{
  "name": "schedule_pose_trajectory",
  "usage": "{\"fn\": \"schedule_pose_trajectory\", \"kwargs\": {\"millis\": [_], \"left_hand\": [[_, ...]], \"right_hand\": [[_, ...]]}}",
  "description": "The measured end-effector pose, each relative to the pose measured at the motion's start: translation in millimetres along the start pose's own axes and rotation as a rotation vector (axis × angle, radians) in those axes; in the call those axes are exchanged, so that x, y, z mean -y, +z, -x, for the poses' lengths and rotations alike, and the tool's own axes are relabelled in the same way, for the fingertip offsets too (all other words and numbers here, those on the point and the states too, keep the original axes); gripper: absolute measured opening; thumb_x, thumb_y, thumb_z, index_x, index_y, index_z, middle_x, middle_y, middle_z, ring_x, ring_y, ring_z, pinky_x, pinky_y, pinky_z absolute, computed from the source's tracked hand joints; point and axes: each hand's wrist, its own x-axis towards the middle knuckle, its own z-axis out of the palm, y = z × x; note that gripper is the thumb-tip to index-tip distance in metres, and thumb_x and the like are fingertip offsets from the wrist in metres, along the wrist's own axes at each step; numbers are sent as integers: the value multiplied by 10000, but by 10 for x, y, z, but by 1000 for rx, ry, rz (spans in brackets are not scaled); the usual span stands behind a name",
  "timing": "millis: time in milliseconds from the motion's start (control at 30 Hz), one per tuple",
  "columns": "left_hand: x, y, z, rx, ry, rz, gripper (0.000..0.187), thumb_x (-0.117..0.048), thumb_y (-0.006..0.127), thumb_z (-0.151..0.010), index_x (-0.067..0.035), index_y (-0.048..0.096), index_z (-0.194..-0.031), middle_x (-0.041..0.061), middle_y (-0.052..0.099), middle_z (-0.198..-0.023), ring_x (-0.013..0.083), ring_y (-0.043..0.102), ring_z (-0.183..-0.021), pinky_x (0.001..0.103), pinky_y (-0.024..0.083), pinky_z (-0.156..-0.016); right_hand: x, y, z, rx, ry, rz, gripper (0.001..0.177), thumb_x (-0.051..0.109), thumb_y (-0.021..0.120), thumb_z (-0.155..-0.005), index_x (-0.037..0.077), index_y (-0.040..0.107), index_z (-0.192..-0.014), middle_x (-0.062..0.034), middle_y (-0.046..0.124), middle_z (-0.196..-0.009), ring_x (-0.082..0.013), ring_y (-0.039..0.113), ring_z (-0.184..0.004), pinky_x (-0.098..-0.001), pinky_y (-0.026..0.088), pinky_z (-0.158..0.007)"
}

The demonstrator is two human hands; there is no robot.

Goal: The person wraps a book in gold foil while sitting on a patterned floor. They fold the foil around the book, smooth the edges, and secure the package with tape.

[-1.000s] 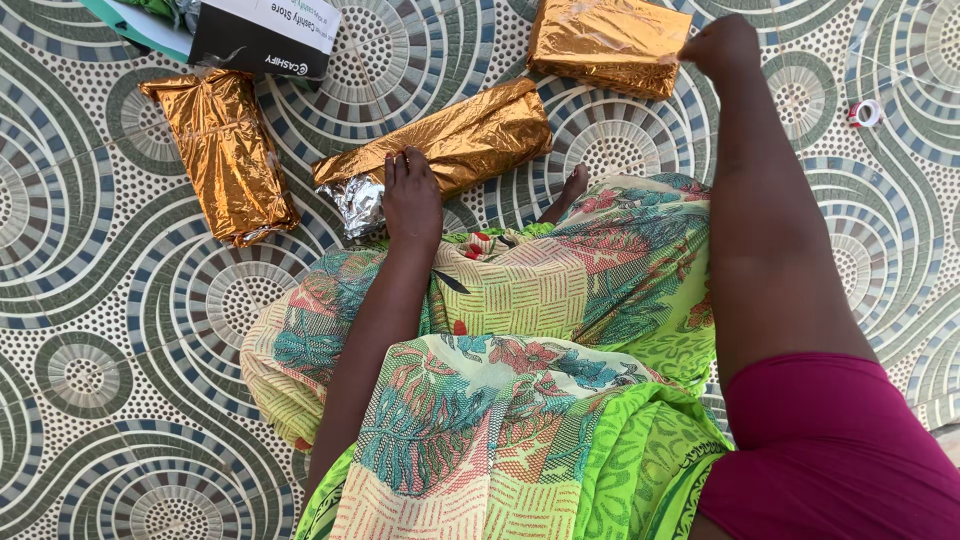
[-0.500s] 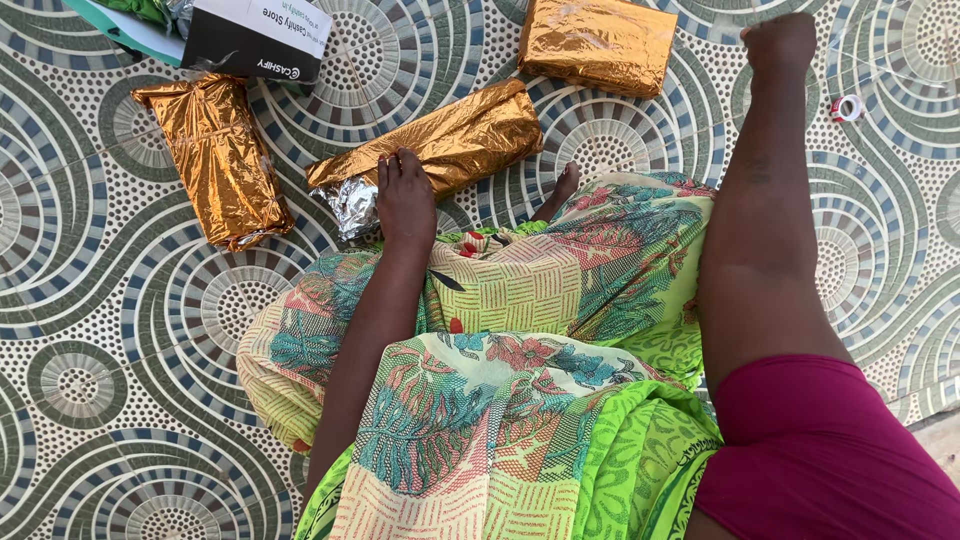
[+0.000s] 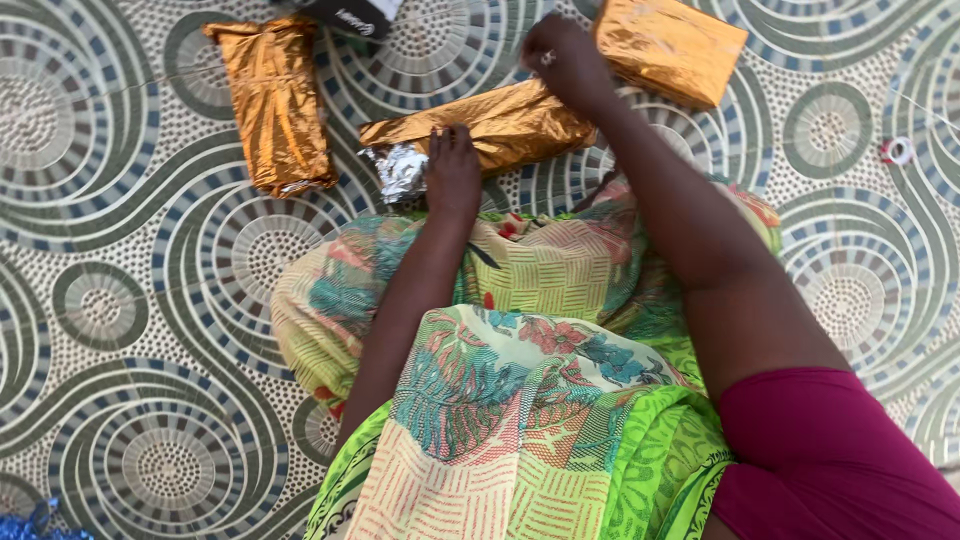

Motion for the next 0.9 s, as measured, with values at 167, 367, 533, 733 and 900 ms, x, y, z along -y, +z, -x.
{"fn": "schedule_pose_trajectory", "kwargs": {"millis": [167,367,533,733,900], "left_hand": [[-46,21,54,-86,71,-99,394,-88,545,-939,61,656,-1286,207,469,-1465,362,410,-1448,507,176,-1281],[-69,332,18,-180,46,-67,455,-120,546,-974,52,602,-1392,203,496,-1507,385,444,-1425,502,260,-1251],[-195,642,-99,-253,-112,132,536,-189,541,-1020,42,452,-1495,254,498,-1505,394,464,-1393,436,342,-1206],[-198,638,-122,-183,-120,126,573,-213,513,-1038,45,364,-1527,230,466,-1501,373,442,-1419,419,363,-1202],[-202,494,-115,-85,-54,-48,501,-201,486,-1060,58,387,-1476,196,415,-1535,367,405,-1469,438,334,-1235]], "right_hand": [[952,449,-156,-38,-96,134,143,95,793,-943,78,670,-1012,-100,605,-1030,-318,601,-1000,-476,502,-820],[1266,602,-221,-7,-375,570,232,121,739,-829,72,679,-1047,-64,592,-1061,-256,563,-1021,-418,465,-862],[1241,628,-211,69,-383,574,170,122,749,-828,73,661,-966,-65,586,-1023,-255,571,-1016,-425,471,-865],[1255,670,-303,36,-338,612,183,102,774,-807,69,661,-946,-60,583,-1013,-252,568,-1004,-424,468,-871],[1206,705,-357,12,-304,709,218,83,779,-793,65,669,-980,-80,590,-1021,-257,567,-997,-418,450,-845]]}}
